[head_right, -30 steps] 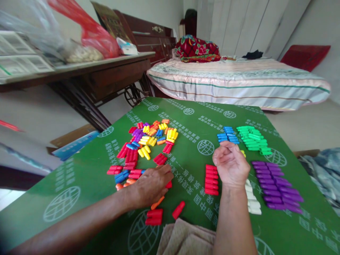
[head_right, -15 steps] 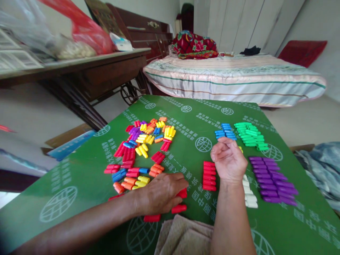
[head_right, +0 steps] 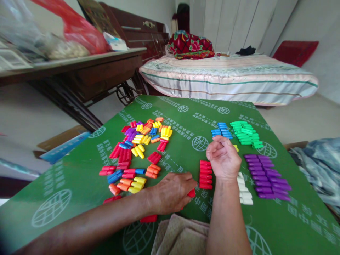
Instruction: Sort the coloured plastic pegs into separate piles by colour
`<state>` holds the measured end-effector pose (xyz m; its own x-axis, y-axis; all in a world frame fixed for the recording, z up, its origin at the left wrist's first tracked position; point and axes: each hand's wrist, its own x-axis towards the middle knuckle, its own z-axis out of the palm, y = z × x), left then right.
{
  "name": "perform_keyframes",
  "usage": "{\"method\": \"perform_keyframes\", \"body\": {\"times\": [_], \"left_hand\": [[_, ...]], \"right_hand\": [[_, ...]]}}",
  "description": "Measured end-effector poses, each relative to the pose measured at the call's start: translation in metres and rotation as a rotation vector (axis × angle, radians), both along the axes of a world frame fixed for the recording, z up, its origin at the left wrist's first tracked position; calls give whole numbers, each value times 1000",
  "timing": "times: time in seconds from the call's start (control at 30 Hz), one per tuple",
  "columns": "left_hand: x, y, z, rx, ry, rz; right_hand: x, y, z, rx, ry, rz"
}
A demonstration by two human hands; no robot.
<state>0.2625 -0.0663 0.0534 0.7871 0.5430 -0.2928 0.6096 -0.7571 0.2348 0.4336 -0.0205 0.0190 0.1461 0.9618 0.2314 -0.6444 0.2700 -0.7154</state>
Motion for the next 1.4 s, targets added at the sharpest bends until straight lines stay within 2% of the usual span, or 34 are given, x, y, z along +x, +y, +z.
{"method": "perform_keyframes", "body": {"times": [0.23,0.7,1.13,1.4], "left_hand": [[7,-1,-2,-3,-14,5],[2,3,-7,8,-20,28],[1,8,-14,21,-103,-14],[1,8,-11,39,-79,23]], "right_hand": [[0,1,1,-8,4,1],[0,1,0,-7,-6,-13],[-1,1,0,-20,-11,-19],[-1,1,0,-12,-12,-15]]}}
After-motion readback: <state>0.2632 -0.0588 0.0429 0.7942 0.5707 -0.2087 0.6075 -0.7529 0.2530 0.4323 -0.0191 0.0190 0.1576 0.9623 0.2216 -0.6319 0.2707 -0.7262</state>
